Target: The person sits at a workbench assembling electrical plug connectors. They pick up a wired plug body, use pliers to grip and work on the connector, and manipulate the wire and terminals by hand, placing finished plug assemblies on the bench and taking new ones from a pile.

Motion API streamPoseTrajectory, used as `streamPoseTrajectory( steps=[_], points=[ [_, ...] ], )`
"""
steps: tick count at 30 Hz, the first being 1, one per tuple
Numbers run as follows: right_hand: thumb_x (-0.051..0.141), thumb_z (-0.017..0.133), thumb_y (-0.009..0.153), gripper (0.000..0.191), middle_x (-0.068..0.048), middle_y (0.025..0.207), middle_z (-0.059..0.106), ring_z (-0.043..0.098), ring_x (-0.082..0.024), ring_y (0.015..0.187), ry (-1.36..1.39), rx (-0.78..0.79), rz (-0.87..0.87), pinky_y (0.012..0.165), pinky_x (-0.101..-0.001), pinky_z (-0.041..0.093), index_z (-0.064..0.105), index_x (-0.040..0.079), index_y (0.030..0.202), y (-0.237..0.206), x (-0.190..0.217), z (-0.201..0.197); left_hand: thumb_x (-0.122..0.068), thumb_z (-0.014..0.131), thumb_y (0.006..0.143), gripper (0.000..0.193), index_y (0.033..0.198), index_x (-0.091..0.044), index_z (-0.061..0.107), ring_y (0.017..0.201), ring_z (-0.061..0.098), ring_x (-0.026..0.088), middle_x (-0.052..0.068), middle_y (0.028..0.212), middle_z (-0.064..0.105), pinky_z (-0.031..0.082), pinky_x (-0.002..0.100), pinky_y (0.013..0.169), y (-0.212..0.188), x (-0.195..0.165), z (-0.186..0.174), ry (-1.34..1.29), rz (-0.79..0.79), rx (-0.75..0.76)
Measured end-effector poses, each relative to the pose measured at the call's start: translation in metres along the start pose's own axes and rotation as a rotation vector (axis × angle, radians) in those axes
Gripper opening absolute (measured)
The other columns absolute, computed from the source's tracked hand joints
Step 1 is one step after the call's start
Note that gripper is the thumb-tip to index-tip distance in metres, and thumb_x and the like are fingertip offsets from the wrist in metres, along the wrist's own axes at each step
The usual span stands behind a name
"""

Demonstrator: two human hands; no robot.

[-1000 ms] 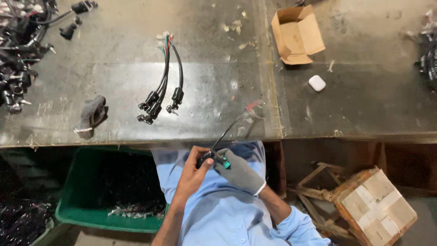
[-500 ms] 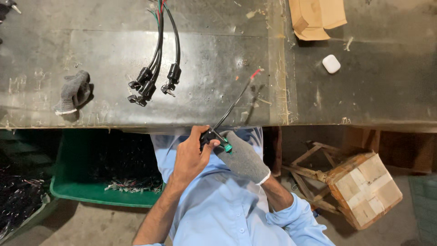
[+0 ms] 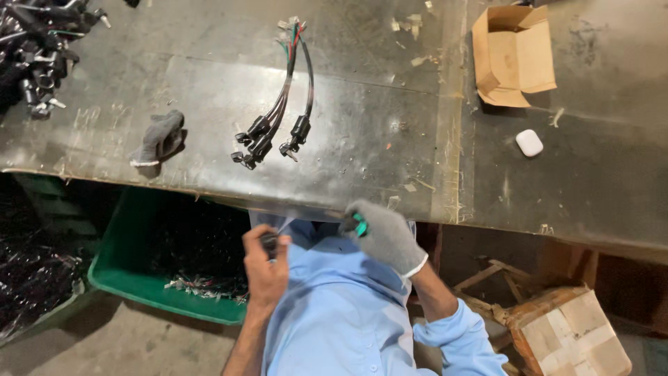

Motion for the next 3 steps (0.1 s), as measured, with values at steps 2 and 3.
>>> streamPoseTrajectory(
  steps=[2,3],
  points=[
    [0.013,0.076,0.076,0.028,-0.008,0.095,0.075,0.072,-0.033,0.094,-0.276,-0.195,-0.074,0.083,-0.0427,0.054,0.068,0.014,0.102,0.016,-0.002,-0.014,-0.023,0.068,0.104,0.036,0.127,-0.001,0.05,0.097,0.056,0.02,0.014,0.111,0.056,0.049,0.035,0.088,-0.007,0.017,-0.02,0.062,-0.012,-0.2],
    [0.009,0.076,0.074,0.029,-0.009,0.097,0.074,0.07,-0.034,0.097,-0.414,-0.302,-0.118,0.086,-0.044,0.053,0.069,0.015,0.102,0.026,-0.001,-0.021,-0.023,0.068,0.104,0.036,0.127,-0.001,0.05,0.097,0.056,0.02,0.014,0.111,0.056,0.049,0.035,0.088,-0.011,0.024,-0.034,0.06,-0.004,-0.21]
  ],
)
Point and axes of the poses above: each hand's wrist, its own y-axis towards the middle knuckle, its own z-axis out of the palm, x = y × z, the point moved 4 cm from there along y, towards the middle knuckle
